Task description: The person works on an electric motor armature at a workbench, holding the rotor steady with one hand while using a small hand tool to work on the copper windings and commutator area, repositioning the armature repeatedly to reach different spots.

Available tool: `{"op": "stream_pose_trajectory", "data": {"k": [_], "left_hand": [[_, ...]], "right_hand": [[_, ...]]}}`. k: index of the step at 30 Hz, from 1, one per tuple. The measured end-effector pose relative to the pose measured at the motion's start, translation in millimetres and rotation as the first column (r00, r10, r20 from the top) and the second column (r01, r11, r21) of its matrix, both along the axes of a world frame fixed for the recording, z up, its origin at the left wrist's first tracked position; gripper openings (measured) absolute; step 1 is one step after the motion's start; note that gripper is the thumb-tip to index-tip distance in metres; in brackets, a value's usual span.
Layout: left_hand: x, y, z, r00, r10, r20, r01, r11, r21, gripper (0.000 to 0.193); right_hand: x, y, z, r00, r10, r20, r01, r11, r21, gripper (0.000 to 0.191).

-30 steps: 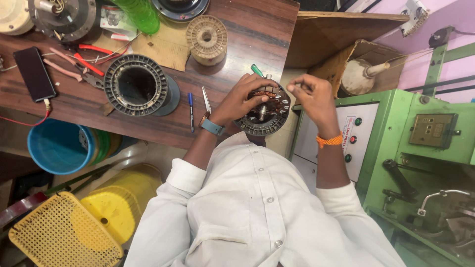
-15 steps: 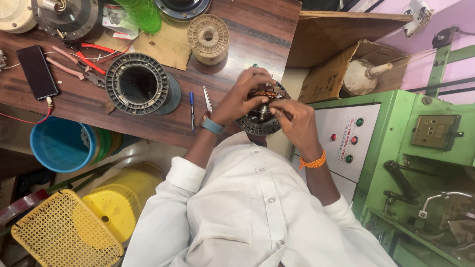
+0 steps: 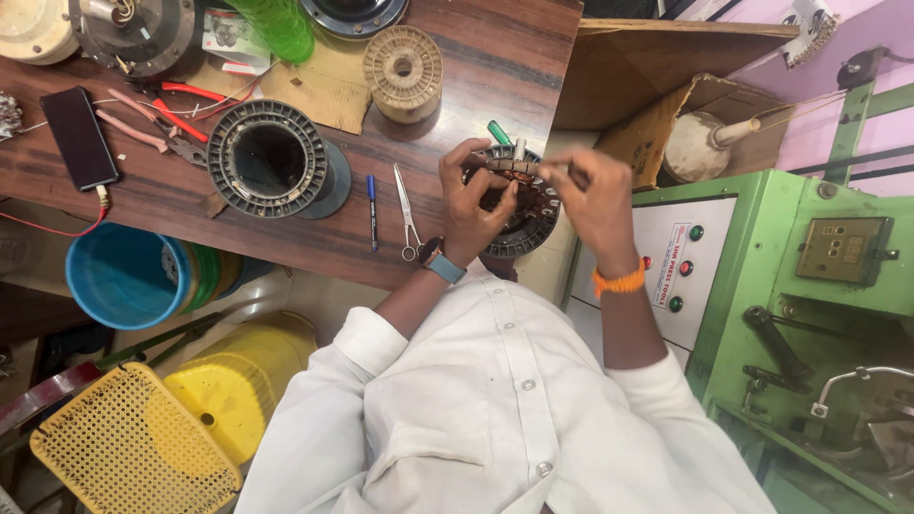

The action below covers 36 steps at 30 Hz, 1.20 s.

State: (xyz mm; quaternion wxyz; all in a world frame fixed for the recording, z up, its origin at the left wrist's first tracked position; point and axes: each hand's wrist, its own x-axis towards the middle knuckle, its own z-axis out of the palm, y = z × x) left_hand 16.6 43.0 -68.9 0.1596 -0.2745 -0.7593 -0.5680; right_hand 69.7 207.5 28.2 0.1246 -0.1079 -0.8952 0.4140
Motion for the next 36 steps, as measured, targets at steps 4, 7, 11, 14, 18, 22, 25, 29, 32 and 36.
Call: {"op": "stream_pose_trajectory", "data": {"k": [4,7,11,14,18,22,25,29,32,36], "left_hand": [[0,2,16,0.998,-0.003,0.06,0.0,0.999,0.053,0.016],[-1,2,23,0.99,-0.045,0.134,0.03,0.993,0.111,0.016],[-11,-2,27,0.987,-0.125,0.104,0.128,0.991,-0.025,0.019],[-17,-10,31,0.971,-0.211,0.114,0.216,0.976,-0.032,0.031],[-25,-15,36,0.942,-0.313,0.121,0.323,0.944,-0.074,0.056],[-31,-14,34,0.924,-0.366,0.111,0.375,0.924,-0.073,0.059],[-34,-13,27,0.922,-0.365,0.127,0.375,0.925,-0.065,0.052],[-38,-11,21,0.923,-0.371,0.099,0.38,0.918,-0.109,0.031],[-47,-14,19,0.903,-0.427,-0.049,0.414,0.895,-0.17,0.021],[-53,-23,17,0.882,-0.433,-0.186,0.396,0.895,-0.206,0.02]], "right_hand": [[-33,8,-7,0.997,0.024,0.073,-0.015,0.993,-0.116,0.009],[-50,11,-18,0.984,0.116,0.132,-0.097,0.985,-0.142,0.011],[-61,27,-32,0.958,0.193,0.214,-0.191,0.981,-0.029,0.012],[-53,39,-36,0.941,0.171,0.292,-0.131,0.979,-0.154,0.013],[-26,48,-24,0.955,0.196,0.224,-0.148,0.965,-0.216,0.014],[-1,38,-7,0.972,0.174,0.156,-0.159,0.982,-0.106,0.013],[11,18,-1,0.983,0.126,0.136,-0.129,0.992,0.009,0.015],[19,-12,-4,0.992,0.11,0.063,-0.11,0.994,-0.013,0.016],[22,-23,-8,0.997,0.081,-0.007,-0.081,0.991,-0.103,0.015],[29,-27,-10,0.994,0.104,-0.044,-0.107,0.992,-0.074,0.015]]}}
